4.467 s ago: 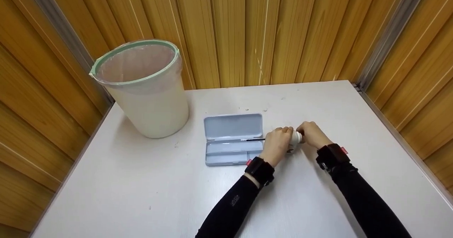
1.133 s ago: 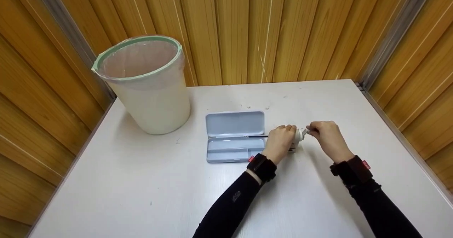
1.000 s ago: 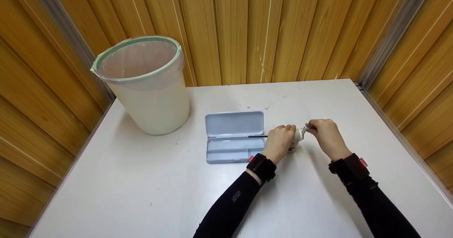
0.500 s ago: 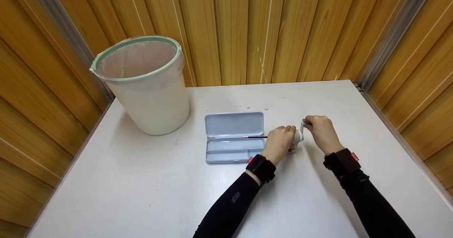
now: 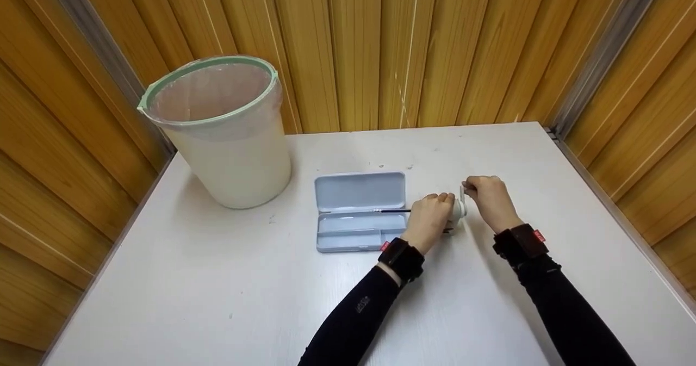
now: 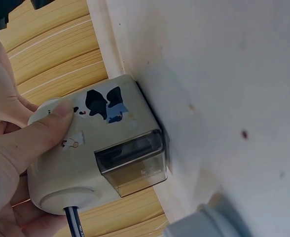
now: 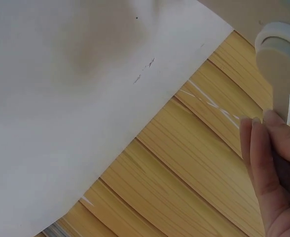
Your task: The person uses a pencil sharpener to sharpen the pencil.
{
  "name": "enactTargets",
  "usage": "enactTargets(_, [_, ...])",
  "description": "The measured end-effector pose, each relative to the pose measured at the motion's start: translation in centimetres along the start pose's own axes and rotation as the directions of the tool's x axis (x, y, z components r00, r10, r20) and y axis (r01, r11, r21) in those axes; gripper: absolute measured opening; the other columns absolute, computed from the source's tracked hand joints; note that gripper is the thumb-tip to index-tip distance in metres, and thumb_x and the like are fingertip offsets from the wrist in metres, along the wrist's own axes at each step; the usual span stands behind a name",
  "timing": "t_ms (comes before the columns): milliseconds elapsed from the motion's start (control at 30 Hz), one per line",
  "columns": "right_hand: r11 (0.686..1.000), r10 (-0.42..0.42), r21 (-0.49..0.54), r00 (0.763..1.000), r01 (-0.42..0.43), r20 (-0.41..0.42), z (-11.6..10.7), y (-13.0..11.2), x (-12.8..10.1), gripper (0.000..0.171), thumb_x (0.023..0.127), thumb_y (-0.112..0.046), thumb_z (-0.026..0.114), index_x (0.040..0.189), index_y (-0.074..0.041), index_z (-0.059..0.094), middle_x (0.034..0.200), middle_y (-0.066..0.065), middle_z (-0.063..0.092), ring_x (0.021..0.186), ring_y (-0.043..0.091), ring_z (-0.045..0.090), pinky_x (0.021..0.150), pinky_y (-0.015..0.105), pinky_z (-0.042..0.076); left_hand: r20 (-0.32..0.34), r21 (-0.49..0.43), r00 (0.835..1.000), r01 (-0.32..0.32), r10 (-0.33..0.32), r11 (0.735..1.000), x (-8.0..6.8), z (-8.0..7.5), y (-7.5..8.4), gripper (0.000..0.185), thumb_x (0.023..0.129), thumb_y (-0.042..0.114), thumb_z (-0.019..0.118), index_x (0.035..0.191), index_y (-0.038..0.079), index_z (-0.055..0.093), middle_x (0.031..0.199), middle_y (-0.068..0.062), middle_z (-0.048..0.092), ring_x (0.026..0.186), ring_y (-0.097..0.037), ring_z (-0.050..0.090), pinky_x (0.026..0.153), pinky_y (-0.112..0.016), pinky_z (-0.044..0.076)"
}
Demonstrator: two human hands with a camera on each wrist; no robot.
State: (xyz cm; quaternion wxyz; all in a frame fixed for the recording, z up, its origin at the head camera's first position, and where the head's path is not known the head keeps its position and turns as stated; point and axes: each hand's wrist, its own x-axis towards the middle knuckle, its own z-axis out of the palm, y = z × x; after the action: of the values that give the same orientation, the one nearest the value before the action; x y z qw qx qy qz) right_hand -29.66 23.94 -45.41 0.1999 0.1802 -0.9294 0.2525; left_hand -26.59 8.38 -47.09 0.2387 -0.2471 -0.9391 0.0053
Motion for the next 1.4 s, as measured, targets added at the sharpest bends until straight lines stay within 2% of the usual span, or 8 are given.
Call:
enactTargets(233, [1.000, 0.016, 0.005, 0.999, -0.016, 0.043, 1.0, 0.9, 0.3, 0.005, 0.085, 0.007, 0.067, 0.086, 0.011, 0.069, 0.085, 0.028, 0.071, 0.080, 0.044, 0.069, 0.073, 0.053, 0.056, -0.007, 0.003, 1.000, 0.002, -0.002, 1.000, 0.1, 0.0, 0.1, 0.029, 0.086, 0.019, 0.068, 0.115, 0.019, 0.070, 0.101, 0.010, 0.073, 0.082, -0.007, 0.069, 0.064, -0.021, 0.057])
enactTargets(567, [0.998, 0.050, 0.035, 0.988, -0.055, 0.144, 1.1, 1.4, 0.5, 0.006, 0.083, 0.008, 0.066, 0.087, 0.011, 0.070, 0.086, 0.027, 0.070, 0.080, 0.042, 0.066, 0.075, 0.053, 0.055, -0.013, -0.022, 1.000, -0.008, 0.008, 1.000, -0.2, 0.1, 0.0, 0.034, 0.084, 0.019, 0.073, 0.117, 0.018, 0.070, 0.106, 0.009, 0.073, 0.088, -0.007, 0.070, 0.068, -0.021, 0.058])
enactTargets(700, [0.997, 0.069, 0.026, 0.980, -0.076, 0.185, 1.1, 1.4, 0.7, 0.006, 0.084, 0.009, 0.066, 0.087, 0.011, 0.070, 0.086, 0.026, 0.071, 0.078, 0.039, 0.065, 0.072, 0.049, 0.055, -0.022, -0.014, 1.000, -0.009, 0.009, 1.000, -0.2, 0.2, 0.0, 0.034, 0.083, 0.021, 0.073, 0.117, 0.018, 0.070, 0.106, 0.010, 0.073, 0.088, -0.007, 0.070, 0.068, -0.021, 0.058])
enactTargets(800, [0.997, 0.076, 0.014, 0.971, -0.081, 0.226, 1.3, 1.4, 0.7, 0.009, 0.083, 0.009, 0.063, 0.079, 0.008, 0.070, 0.076, 0.020, 0.069, 0.070, 0.032, 0.061, 0.065, 0.041, 0.051, -0.047, -0.001, 0.999, -0.008, 0.008, 1.000, -0.1, 0.2, 0.0, 0.030, 0.085, 0.020, 0.071, 0.115, 0.018, 0.070, 0.103, 0.010, 0.073, 0.086, -0.007, 0.070, 0.066, -0.020, 0.058])
enactTargets(967, [0.995, 0.084, 0.016, 0.940, -0.094, 0.330, 2.0, 1.6, 0.4, 0.012, 0.070, 0.011, 0.063, 0.066, 0.001, 0.068, 0.063, 0.005, 0.061, 0.062, 0.018, 0.047, 0.057, 0.027, 0.037, -0.053, -0.004, 0.999, 0.003, -0.003, 1.000, 0.0, 0.1, -0.2, 0.029, 0.084, 0.019, 0.072, 0.113, 0.017, 0.070, 0.101, 0.008, 0.073, 0.083, -0.008, 0.069, 0.064, -0.020, 0.057])
enactTargets(1033, [0.995, 0.072, 0.034, 0.935, -0.089, 0.347, 2.1, 1.8, 0.3, 0.013, 0.063, 0.013, 0.064, 0.068, 0.002, 0.069, 0.064, 0.006, 0.062, 0.060, 0.017, 0.047, 0.056, 0.025, 0.037, -0.043, -0.014, 0.999, 0.008, -0.008, 1.000, 0.0, 0.1, -0.2, 0.029, 0.084, 0.017, 0.071, 0.113, 0.017, 0.070, 0.102, 0.008, 0.074, 0.084, -0.008, 0.069, 0.065, -0.021, 0.057])
enactTargets(1133, [0.994, 0.071, 0.049, 0.931, -0.094, 0.357, 2.2, 2.0, 0.1, 0.016, 0.061, 0.014, 0.066, 0.071, 0.004, 0.072, 0.068, 0.010, 0.067, 0.061, 0.017, 0.048, 0.056, 0.025, 0.040, -0.025, -0.025, 1.000, 0.008, -0.009, 1.000, 0.0, 0.1, -0.2, 0.028, 0.086, 0.013, 0.068, 0.114, 0.017, 0.070, 0.102, 0.008, 0.074, 0.084, -0.009, 0.070, 0.066, -0.021, 0.057])
enactTargets(1400, [0.994, 0.040, 0.077, 0.925, -0.075, 0.377, 1.9, 2.1, -0.5, 0.008, 0.067, 0.013, 0.070, 0.069, 0.005, 0.070, 0.067, 0.013, 0.069, 0.058, 0.013, 0.050, 0.055, 0.024, 0.044, -0.003, -0.006, 1.000, 0.003, -0.003, 1.000, -0.1, 0.1, 0.1, 0.035, 0.081, 0.023, 0.076, 0.114, 0.015, 0.069, 0.101, 0.007, 0.073, 0.082, -0.009, 0.069, 0.066, -0.020, 0.057])
